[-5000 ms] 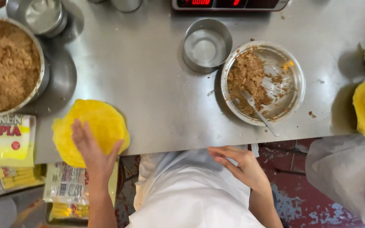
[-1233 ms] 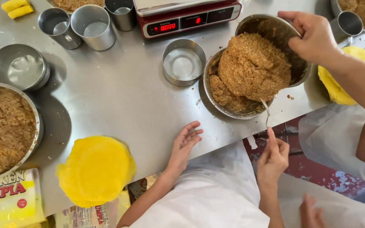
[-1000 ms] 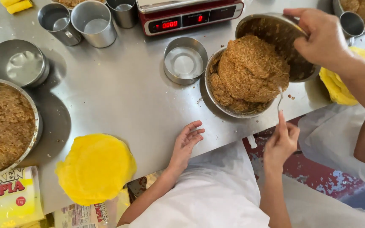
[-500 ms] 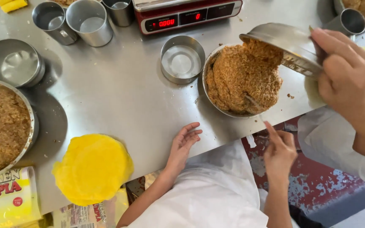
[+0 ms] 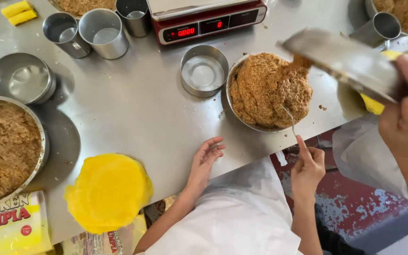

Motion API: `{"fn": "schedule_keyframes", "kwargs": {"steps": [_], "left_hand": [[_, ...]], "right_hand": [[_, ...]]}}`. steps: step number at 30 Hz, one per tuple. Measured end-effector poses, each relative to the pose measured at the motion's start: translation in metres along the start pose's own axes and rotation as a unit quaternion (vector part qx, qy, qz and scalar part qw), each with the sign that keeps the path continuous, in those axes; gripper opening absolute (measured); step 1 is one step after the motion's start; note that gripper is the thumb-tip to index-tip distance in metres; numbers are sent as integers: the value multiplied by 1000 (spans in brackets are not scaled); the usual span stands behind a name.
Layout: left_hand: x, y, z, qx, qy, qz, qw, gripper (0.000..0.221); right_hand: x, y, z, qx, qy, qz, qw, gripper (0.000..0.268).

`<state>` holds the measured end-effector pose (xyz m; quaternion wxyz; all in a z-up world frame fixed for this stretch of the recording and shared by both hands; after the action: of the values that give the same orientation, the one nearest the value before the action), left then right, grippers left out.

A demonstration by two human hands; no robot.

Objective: Assembling lumpia by placing meat filling on wrappers and rolling them on a stainless steel table.

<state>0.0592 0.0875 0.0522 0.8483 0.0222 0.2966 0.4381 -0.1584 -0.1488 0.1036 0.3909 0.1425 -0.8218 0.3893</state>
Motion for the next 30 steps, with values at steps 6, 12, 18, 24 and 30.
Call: {"fn": "schedule_keyframes", "kwargs": {"steps": [6, 12, 18, 24, 30], "left_hand": [[-2, 2, 13, -17, 9, -20, 1000, 43], [7, 7, 24, -46, 15, -34, 998, 40], [30, 7, 27, -59, 28, -2, 998, 36], [11, 21, 46, -51, 20, -67, 996, 36], [26, 21, 38, -61, 16, -57, 996, 36]], "right_hand": [[32, -53, -38, 54, -17, 109, 992, 67], [-36, -115, -30, 36, -113, 73, 990, 70], [9, -93, -37, 58, -59, 133, 988, 38], [23, -113, -54, 90, -54, 168, 980, 47], [20, -87, -44, 67, -8, 150, 986, 48]]}}
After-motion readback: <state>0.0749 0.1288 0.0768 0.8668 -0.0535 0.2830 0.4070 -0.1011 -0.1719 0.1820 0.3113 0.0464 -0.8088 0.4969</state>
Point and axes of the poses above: each hand's wrist, its own y-axis away from the middle knuckle, its own x-axis out of the back of the hand, z = x × y, the point moved 5 cm from there along -y, towards the middle knuckle, and after that the axes turned 1 degree about z, right-handed, at the moved point
